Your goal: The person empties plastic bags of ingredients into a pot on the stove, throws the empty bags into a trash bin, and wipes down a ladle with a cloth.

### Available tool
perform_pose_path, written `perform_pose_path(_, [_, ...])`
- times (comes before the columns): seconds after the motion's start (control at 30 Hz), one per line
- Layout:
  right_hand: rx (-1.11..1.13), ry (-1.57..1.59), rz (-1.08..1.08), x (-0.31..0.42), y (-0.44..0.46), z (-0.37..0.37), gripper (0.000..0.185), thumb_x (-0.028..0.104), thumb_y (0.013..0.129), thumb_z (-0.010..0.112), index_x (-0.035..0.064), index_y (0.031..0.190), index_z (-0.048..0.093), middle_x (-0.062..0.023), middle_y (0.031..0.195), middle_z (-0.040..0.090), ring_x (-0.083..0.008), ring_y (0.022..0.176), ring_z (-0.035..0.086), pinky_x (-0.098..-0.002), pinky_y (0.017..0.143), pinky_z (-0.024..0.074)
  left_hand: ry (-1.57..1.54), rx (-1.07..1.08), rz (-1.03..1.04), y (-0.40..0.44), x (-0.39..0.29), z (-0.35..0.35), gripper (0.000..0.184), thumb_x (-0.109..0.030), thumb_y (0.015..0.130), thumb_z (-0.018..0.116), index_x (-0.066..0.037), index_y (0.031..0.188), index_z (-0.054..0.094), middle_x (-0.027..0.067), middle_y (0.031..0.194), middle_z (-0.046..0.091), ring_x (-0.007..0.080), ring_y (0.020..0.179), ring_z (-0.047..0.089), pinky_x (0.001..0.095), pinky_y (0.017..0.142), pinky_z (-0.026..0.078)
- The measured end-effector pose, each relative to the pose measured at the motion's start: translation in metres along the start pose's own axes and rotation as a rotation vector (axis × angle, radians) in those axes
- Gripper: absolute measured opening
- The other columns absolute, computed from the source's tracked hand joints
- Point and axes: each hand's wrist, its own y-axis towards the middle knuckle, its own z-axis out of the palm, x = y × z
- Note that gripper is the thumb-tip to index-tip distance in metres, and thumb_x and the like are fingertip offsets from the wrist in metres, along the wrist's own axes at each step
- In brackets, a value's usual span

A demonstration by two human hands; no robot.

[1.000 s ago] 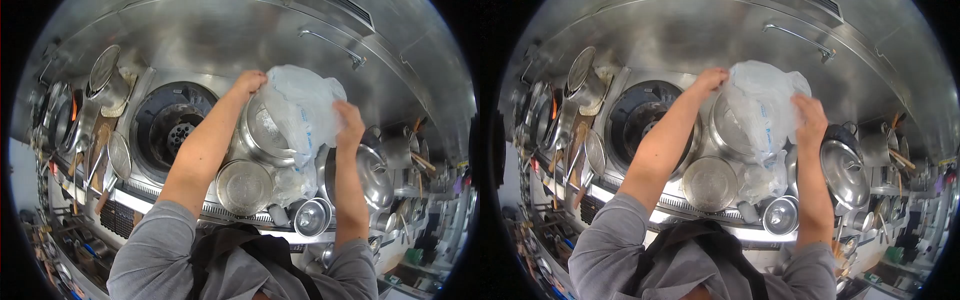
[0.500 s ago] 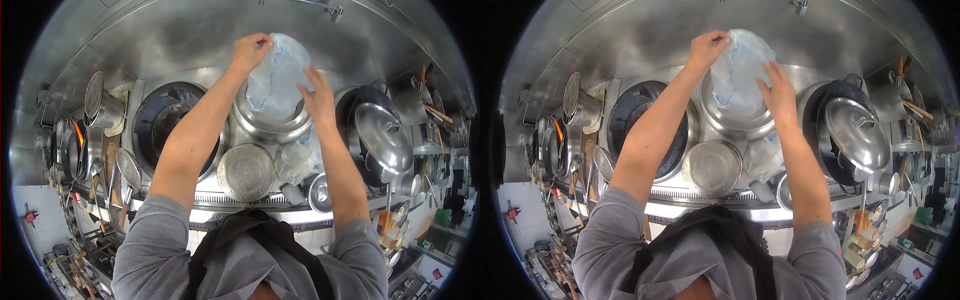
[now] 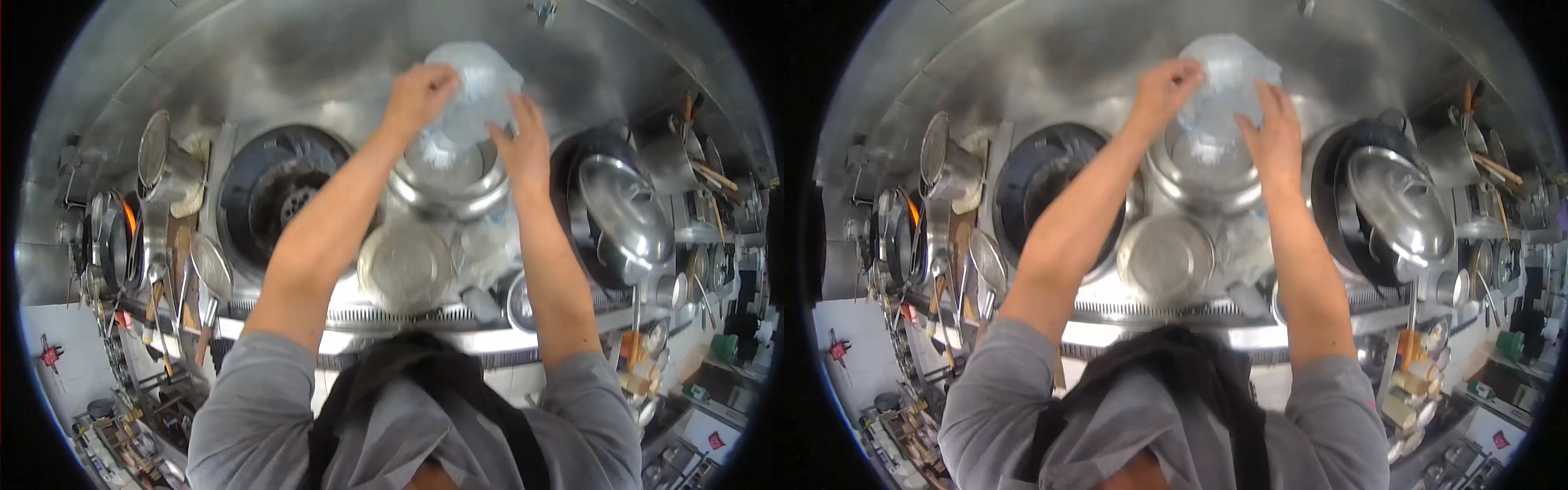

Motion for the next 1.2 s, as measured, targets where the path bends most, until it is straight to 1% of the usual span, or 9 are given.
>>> perform_pose_path(0.3, [0.099, -0.161, 0.338, -0.066, -0.167, -0.045, 0.063, 0.025, 0.076, 0.077, 0.0028, 0.128, 0.052, -0.0228, 0.127, 0.053, -0.0404, 0.111, 0.055, -0.0421, 0.091, 0.0468, 0.079, -0.020, -0.213, -0.024, 0.007, -0.034, 0.016, -0.018, 0.083, 0.071, -0.012, 0.097, 0.072, 0.0046, 0.092, 0.070, 0.0158, 0.079, 0.063, 0.0274, 0.068, 0.050])
perform_pose_path(0.47, [0.287, -0.331, 0.530, -0.069, -0.215, -0.021, 0.095, 0.039, 0.066, 0.083, 0.0056, 0.142, 0.035, -0.0341, 0.129, 0.046, -0.0476, 0.115, 0.051, -0.0469, 0.093, 0.0463, -0.141, -0.236, -0.137, -0.020, -0.009, -0.066, 0.015, -0.017, 0.087, 0.068, -0.006, 0.097, 0.070, -0.0004, 0.086, 0.066, 0.0071, 0.076, 0.057, 0.0222, 0.067, 0.045])
perform_pose_path(0.73, [0.491, -0.365, 0.672, -0.072, -0.230, 0.020, 0.115, 0.027, 0.061, 0.087, 0.0224, 0.151, 0.014, -0.0302, 0.146, 0.028, -0.0453, 0.124, 0.046, -0.0502, 0.095, 0.0459, -0.656, -0.546, -0.904, -0.094, 0.039, -0.165, 0.019, -0.017, 0.095, 0.051, -0.007, 0.111, 0.055, 0.0048, 0.102, 0.061, 0.0188, 0.087, 0.060, 0.0373, 0.075, 0.051])
perform_pose_path(0.9, [0.557, -0.427, 0.699, -0.089, -0.251, 0.036, 0.110, 0.013, 0.067, 0.081, 0.0250, 0.151, 0.011, -0.0288, 0.142, 0.032, -0.0440, 0.117, 0.051, -0.0482, 0.094, 0.0476, -0.389, -0.370, -1.284, -0.162, 0.136, -0.186, 0.027, -0.019, 0.091, 0.056, -0.005, 0.113, 0.056, 0.0116, 0.108, 0.062, 0.0284, 0.096, 0.062, 0.0442, 0.083, 0.053])
perform_pose_path(0.93, [0.594, -0.378, 0.739, -0.095, -0.255, 0.040, 0.106, 0.008, 0.069, 0.076, 0.0246, 0.151, 0.011, -0.0280, 0.138, 0.037, -0.0436, 0.113, 0.054, -0.0477, 0.092, 0.0483, -0.386, -0.373, -1.285, -0.159, 0.139, -0.188, 0.027, -0.019, 0.091, 0.056, -0.005, 0.113, 0.056, 0.0116, 0.108, 0.062, 0.0284, 0.096, 0.062, 0.0442, 0.083, 0.053])
perform_pose_path(1.0, [0.635, -0.322, 0.778, -0.103, -0.258, 0.044, 0.101, 0.004, 0.071, 0.072, 0.0243, 0.151, 0.012, -0.0272, 0.133, 0.041, -0.0432, 0.108, 0.057, -0.0472, 0.090, 0.0491, 0.558, -0.198, -1.144, -0.144, 0.139, -0.194, 0.031, -0.015, 0.082, 0.064, -0.003, 0.110, 0.062, 0.0128, 0.103, 0.065, 0.0252, 0.095, 0.063, 0.0367, 0.082, 0.052])
perform_pose_path(1.03, [0.636, -0.311, 0.790, -0.103, -0.257, 0.045, 0.094, 0.000, 0.072, 0.067, 0.0226, 0.150, 0.018, -0.0261, 0.126, 0.046, -0.0423, 0.104, 0.058, -0.0473, 0.089, 0.0491, 0.566, -0.196, -1.144, -0.137, 0.123, -0.187, 0.031, -0.015, 0.082, 0.064, -0.003, 0.110, 0.062, 0.0128, 0.103, 0.065, 0.0252, 0.095, 0.063, 0.0367, 0.082, 0.052])
perform_pose_path(1.1, [0.628, -0.295, 0.803, -0.108, -0.256, 0.047, 0.088, -0.004, 0.073, 0.062, 0.0210, 0.148, 0.023, -0.0249, 0.118, 0.051, -0.0415, 0.101, 0.059, -0.0474, 0.088, 0.0490, 0.738, -0.365, -0.337, -0.109, 0.065, -0.140, 0.039, -0.019, 0.077, 0.069, -0.004, 0.113, 0.061, 0.0169, 0.103, 0.065, 0.0298, 0.099, 0.063, 0.0375, 0.088, 0.050])
perform_pose_path(1.2, [0.487, -0.244, 0.755, -0.113, -0.257, 0.048, 0.075, -0.007, 0.073, 0.058, 0.0175, 0.142, 0.039, -0.0240, 0.111, 0.056, -0.0407, 0.101, 0.059, -0.0466, 0.089, 0.0482, 0.701, 0.059, -0.136, -0.083, -0.006, -0.064, 0.049, -0.024, 0.074, 0.071, -0.002, 0.117, 0.059, 0.0196, 0.126, 0.055, 0.0345, 0.120, 0.050, 0.0424, 0.099, 0.042])
